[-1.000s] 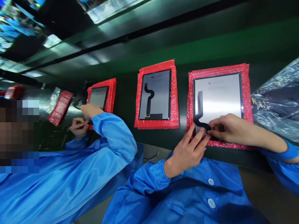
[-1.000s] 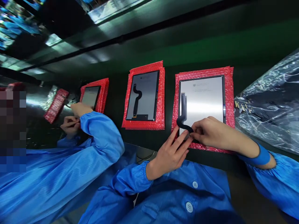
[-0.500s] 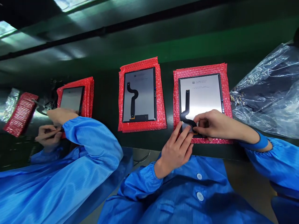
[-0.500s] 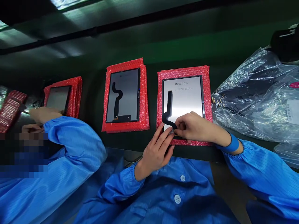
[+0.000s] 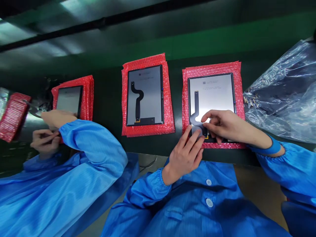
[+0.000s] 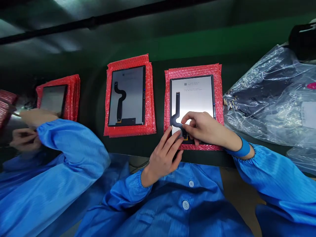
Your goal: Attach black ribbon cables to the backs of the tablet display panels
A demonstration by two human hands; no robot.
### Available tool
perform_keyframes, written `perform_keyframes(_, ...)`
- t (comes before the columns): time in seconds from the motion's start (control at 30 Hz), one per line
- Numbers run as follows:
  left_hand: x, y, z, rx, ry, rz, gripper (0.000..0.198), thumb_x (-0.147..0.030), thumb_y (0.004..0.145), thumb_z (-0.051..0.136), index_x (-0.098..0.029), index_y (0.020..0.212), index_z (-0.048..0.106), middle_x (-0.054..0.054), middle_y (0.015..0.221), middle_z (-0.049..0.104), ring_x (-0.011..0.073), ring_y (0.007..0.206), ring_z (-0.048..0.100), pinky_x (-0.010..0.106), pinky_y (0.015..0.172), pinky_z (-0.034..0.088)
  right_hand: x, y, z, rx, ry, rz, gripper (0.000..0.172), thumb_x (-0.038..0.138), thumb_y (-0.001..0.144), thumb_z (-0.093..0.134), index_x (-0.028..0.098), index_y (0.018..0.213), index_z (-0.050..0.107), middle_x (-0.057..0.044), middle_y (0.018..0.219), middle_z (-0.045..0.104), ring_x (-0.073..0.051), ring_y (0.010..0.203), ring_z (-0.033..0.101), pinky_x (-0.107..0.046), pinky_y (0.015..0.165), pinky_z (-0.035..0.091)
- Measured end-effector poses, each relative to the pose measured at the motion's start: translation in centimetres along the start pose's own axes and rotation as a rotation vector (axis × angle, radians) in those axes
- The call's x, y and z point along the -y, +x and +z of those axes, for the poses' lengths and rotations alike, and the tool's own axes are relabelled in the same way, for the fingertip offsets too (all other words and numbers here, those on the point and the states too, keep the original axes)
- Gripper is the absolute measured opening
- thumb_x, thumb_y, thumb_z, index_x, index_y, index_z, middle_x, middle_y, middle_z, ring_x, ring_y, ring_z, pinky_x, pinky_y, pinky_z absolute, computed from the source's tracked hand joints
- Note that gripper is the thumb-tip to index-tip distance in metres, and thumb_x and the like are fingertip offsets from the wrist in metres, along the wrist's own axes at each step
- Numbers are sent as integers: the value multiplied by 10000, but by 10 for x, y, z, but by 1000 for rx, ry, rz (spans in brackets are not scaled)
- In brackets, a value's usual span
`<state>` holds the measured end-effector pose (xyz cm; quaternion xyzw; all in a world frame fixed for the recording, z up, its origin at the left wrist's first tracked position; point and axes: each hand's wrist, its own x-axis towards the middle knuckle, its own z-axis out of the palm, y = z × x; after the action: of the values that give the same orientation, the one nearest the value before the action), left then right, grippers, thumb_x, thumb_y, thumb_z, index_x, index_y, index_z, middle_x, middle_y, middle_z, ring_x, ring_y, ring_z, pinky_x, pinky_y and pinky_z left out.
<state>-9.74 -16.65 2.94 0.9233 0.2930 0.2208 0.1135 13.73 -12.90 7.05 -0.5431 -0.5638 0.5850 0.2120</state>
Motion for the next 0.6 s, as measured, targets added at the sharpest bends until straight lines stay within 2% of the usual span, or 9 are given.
perform_keyframes(0.2,-3,8,-7,-57,44,18,396,-203,1002,507,-79,1358,632,162,1407,670,363,1570,357,464,1112,586,10,3,1,6,-24,-7,333,546,910,573,219,969,562,34,512,615,-176,367,605,-261,429,433)
perform_keyframes(0.4,-8,2,7,-60,103,-11,461,-255,995,526,-109,1425,606,125,1462,631,367,1571,349,456,1140,558,-2,1,0,23,-14,104,623,801,848,589,204,1028,586,-26,580,667,-224,392,630,-306,439,472)
perform_keyframes(0.5,-10,-1,13,-70,101,-21,476,-253,980,559,-128,1437,605,109,1466,628,357,1580,332,436,1182,522,-6,0,-1,16,-48,148,750,897,802,570,195,1063,595,-28,530,637,-237,413,631,-310,462,456)
perform_keyframes(0.6,-12,0,15,27,109,-22,492,-273,990,548,-142,1463,592,107,1497,604,365,1585,317,449,1221,480,-6,-1,-2,11,-75,185,870,979,750,545,180,1091,603,-31,504,612,-236,435,624,-315,496,448)
